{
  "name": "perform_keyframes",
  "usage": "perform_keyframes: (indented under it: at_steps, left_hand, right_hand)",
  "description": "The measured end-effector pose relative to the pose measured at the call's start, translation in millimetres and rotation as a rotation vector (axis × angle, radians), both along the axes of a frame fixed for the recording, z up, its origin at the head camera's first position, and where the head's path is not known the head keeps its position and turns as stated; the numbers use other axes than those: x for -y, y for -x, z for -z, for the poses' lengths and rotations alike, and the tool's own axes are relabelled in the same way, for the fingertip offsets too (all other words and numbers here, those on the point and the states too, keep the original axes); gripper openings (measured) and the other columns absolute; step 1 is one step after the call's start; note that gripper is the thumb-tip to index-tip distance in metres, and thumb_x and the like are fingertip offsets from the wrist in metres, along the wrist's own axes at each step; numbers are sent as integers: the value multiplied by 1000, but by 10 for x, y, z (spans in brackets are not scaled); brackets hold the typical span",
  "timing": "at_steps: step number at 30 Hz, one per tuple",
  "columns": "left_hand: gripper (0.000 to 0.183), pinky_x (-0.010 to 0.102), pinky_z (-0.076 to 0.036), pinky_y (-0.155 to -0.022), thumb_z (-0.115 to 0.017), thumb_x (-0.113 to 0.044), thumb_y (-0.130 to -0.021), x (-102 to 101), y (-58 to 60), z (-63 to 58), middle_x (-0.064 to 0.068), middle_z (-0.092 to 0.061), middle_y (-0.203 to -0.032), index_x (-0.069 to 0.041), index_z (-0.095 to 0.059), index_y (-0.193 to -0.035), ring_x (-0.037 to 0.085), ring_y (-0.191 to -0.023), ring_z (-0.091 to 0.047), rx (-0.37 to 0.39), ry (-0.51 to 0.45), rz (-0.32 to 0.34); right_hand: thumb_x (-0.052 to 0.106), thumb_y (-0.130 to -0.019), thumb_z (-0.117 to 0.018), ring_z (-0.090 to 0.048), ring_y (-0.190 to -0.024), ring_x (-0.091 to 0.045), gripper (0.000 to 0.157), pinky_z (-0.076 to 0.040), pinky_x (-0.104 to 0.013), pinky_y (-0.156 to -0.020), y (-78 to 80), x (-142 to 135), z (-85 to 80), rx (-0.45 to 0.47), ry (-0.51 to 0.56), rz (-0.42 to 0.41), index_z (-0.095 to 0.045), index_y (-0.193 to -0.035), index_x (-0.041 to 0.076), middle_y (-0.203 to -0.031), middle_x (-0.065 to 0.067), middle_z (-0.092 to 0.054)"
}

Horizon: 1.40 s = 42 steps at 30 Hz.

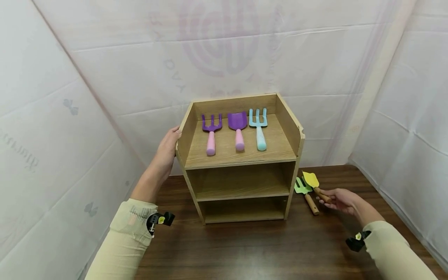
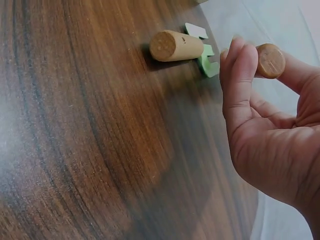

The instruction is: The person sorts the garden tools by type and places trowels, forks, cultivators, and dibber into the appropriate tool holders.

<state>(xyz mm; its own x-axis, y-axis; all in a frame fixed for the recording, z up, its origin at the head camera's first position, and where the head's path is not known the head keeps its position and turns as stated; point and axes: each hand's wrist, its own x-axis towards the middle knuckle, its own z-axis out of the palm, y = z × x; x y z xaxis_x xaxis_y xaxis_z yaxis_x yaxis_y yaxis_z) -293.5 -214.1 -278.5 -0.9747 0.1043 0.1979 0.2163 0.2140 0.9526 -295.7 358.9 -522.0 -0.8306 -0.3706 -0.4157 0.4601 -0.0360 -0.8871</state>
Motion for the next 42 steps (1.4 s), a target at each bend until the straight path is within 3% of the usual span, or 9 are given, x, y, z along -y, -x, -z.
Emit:
perform_keyframes:
  at_steps: [9,22,34,42]
  left_hand:
    - [60,34,-32,-114,-30,-42,-113,3,-10,-2,15,-43,-155,-13,-35,-165,16,-131,-43,10,7,0]
    - [61,44,-27,-124,-31,-44,-113,13,1,-21,16,-41,-157,-12,-35,-165,22,-141,-38,5,6,8]
    - [60,40,-29,-121,-29,-42,-114,17,4,1,16,-41,-157,-12,-34,-165,22,-138,-40,-5,9,12]
    - [60,41,-29,-122,-29,-42,-114,6,8,4,16,-38,-160,-11,-33,-165,23,-141,-38,-10,11,9]
  right_hand:
    - [19,-115,-49,-78,-95,-7,27,-62,-18,-83,-108,-35,-150,-22,86,9,-76,-114,16,-110,-4,-83]
    - [16,-115,-47,-75,-94,-6,23,-62,-18,-83,-217,7,-466,-135,86,21,-70,-114,15,-109,0,-80]
    - [12,-115,-47,-74,-94,-7,18,-63,-20,-82,-315,41,-758,-245,88,31,-64,-120,10,-112,-1,-80]
    - [9,-114,-47,-74,-92,-7,23,-62,-19,-81,-333,71,-994,-281,111,40,-69,-116,16,-113,-2,-80]
